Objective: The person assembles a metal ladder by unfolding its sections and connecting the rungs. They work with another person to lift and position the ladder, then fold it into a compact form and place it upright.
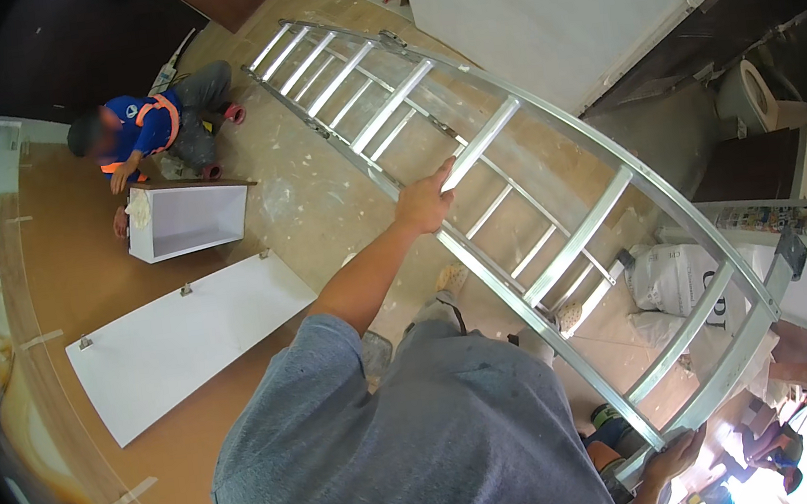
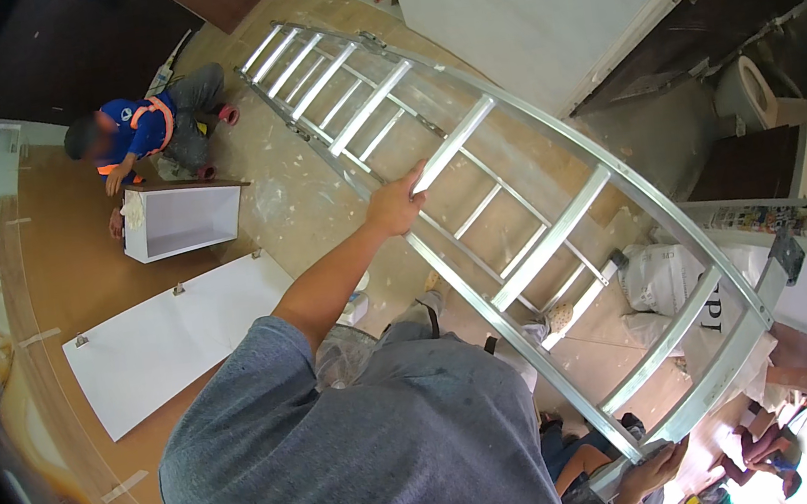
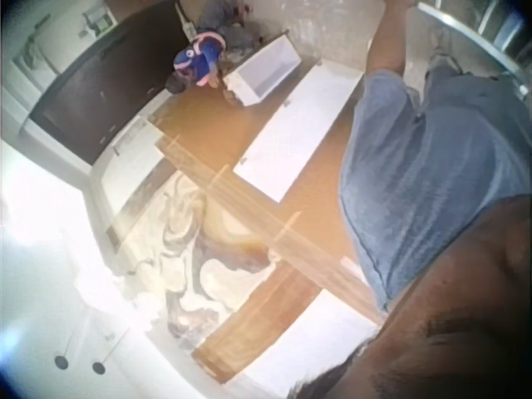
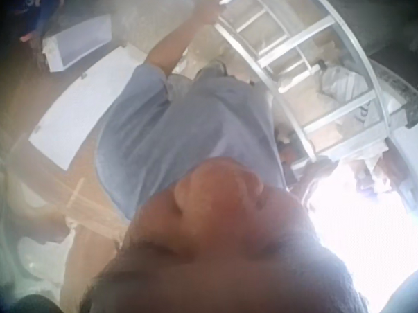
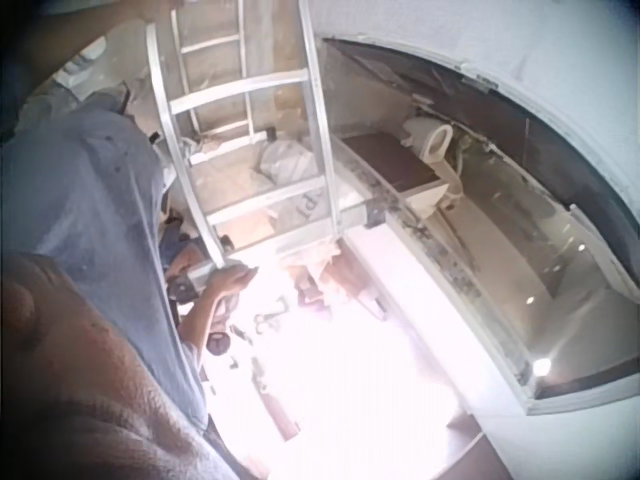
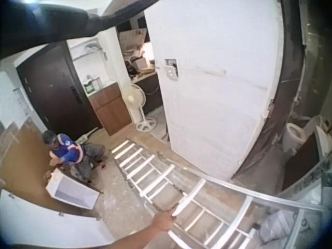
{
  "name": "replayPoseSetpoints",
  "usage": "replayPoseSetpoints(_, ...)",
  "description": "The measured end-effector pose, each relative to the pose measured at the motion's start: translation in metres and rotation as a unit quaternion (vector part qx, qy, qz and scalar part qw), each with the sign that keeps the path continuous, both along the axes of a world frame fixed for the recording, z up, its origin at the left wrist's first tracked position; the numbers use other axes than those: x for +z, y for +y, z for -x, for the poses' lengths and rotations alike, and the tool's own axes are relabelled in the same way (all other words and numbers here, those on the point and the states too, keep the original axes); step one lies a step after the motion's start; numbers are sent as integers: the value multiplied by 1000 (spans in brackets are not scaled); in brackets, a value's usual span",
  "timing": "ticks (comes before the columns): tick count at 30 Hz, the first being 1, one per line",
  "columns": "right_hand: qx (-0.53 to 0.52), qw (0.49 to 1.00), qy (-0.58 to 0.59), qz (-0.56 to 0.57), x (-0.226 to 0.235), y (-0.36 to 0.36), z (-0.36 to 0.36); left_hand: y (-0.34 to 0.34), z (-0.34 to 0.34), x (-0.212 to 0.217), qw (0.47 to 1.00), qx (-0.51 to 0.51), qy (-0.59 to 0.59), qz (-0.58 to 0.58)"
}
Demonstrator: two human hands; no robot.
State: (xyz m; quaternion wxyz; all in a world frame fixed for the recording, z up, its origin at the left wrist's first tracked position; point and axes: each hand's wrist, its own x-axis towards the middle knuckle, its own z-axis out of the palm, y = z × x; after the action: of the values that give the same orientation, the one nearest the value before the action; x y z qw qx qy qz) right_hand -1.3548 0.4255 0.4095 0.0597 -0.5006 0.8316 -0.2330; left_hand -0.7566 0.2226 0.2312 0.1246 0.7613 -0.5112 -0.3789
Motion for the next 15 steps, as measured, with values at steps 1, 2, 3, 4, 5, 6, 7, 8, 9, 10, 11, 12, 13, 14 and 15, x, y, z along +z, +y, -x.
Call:
replayPoseSetpoints(1,-2,1000,7,0,1,-1,-2,2,-1,-7,1000,-3,-17,24)
replayPoseSetpoints(2,-5,1000,14,-1,2,-1,-4,4,-2,-12,998,-6,-34,48)
replayPoseSetpoints(3,-3,1000,11,0,2,-1,-4,4,-3,-13,998,-9,-36,50)
replayPoseSetpoints(4,-2,1000,8,0,2,-1,-3,4,-3,-13,998,-11,-38,51)
replayPoseSetpoints(5,0,1000,5,0,2,-1,-3,4,-4,-14,998,-13,-39,51)
replayPoseSetpoints(6,1,1000,-9,0,3,0,-4,5,-4,-16,997,-17,-46,58)
replayPoseSetpoints(7,3,1000,-23,-1,4,1,-5,5,-5,-18,996,-20,-53,63)
replayPoseSetpoints(8,4,999,-36,-2,5,2,-5,5,-5,-19,996,-23,-60,69)
replayPoseSetpoints(9,5,999,-34,-6,5,2,-4,6,-5,-18,996,-23,-56,64)
replayPoseSetpoints(10,7,999,-32,-10,5,3,-2,6,-5,-16,997,-23,-52,59)
replayPoseSetpoints(11,8,999,-29,-14,6,3,-1,7,-5,-15,997,-22,-47,53)
replayPoseSetpoints(12,7,1000,-25,-17,6,2,-1,8,-6,-17,997,-24,-47,58)
replayPoseSetpoints(13,7,1000,-20,-19,7,2,-2,10,-7,-20,997,-25,-46,63)
replayPoseSetpoints(14,6,1000,-16,-22,9,1,-2,12,-8,-22,996,-26,-46,67)
replayPoseSetpoints(15,-4,999,-42,-15,9,1,-3,10,-8,-18,998,-26,-37,54)
